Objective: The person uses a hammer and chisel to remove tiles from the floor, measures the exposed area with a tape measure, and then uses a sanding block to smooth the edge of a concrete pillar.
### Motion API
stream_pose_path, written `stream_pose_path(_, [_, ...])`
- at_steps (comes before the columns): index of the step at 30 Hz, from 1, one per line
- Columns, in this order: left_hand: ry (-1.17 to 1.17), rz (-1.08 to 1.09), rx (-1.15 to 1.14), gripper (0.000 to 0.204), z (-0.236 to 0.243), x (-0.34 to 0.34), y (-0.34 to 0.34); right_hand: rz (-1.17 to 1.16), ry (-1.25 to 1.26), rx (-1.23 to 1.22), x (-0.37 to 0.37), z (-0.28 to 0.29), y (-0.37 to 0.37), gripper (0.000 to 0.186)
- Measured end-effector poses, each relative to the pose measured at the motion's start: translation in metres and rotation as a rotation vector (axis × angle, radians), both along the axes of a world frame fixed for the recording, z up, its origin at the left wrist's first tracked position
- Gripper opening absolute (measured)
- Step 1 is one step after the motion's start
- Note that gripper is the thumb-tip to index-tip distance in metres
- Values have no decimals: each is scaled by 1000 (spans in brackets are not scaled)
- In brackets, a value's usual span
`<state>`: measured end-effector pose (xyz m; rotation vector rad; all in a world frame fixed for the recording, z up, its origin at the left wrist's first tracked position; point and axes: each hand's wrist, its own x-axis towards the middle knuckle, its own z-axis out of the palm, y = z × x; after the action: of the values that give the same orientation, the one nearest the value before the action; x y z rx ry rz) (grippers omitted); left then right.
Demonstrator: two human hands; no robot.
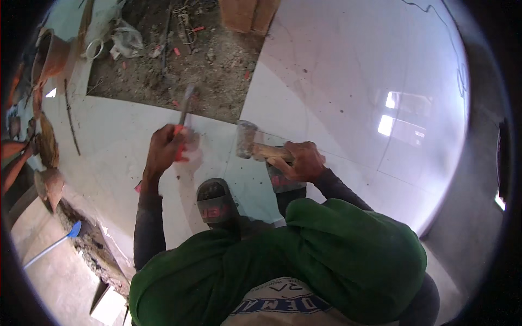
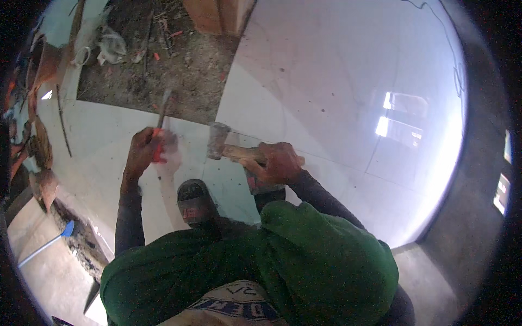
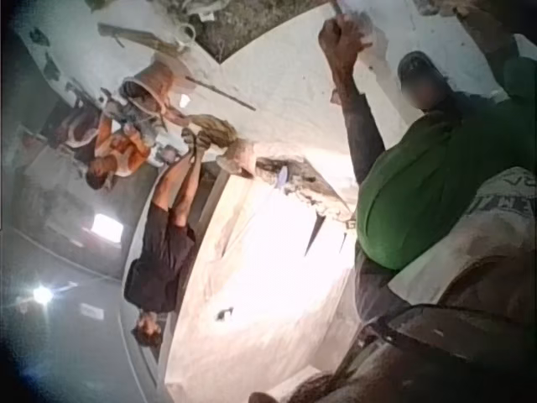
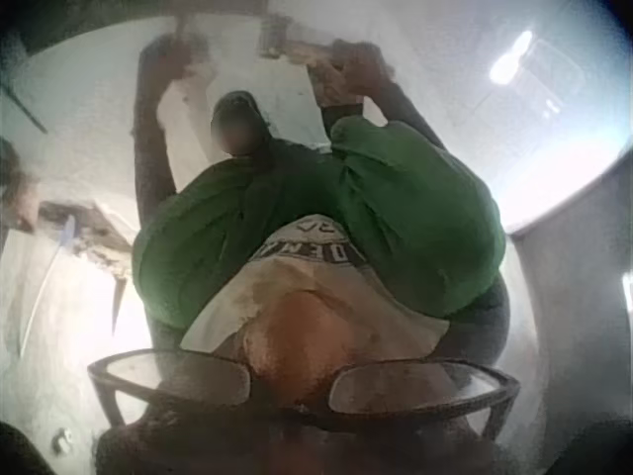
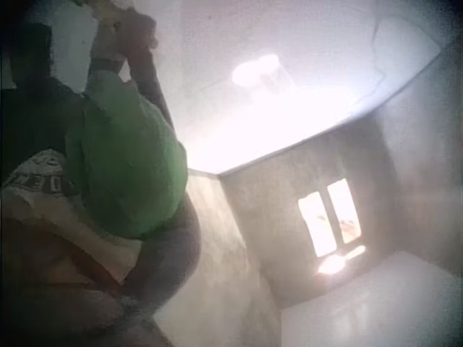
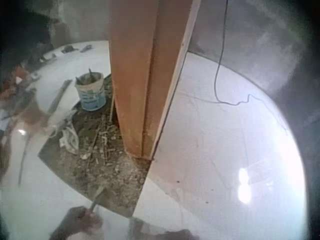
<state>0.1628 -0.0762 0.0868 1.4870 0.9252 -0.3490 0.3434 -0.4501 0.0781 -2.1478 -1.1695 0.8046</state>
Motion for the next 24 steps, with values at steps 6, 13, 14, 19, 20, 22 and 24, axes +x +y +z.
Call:
stream_pose_path(6, [-68, -164, 318, 34, -20, 82, 38, -176, 30, 44, 16, 6, -19, 43])
stream_pose_path(13, [-471, -627, 1146, 39, -44, 110, 192, -158, -51, 42, 47, 5, 11, 38])
stream_pose_path(14, [-302, -361, 1279, 39, -42, 112, 203, -161, -103, 48, 48, 2, 17, 40])
stream_pose_path(19, [-247, 67, 1291, 39, -12, 102, 174, -204, -167, -18, 57, -2, 22, 37])
stream_pose_path(20, [-212, 105, 1247, 37, -14, 84, 165, -201, -162, -21, 57, -1, 24, 37])
stream_pose_path(22, [-144, 111, 1198, 31, -14, 35, 133, -289, -201, 35, 56, -3, 23, 35])
stream_pose_path(24, [5, 339, 993, 37, -24, -40, 97, -316, -227, 15, 52, -6, 27, 35])
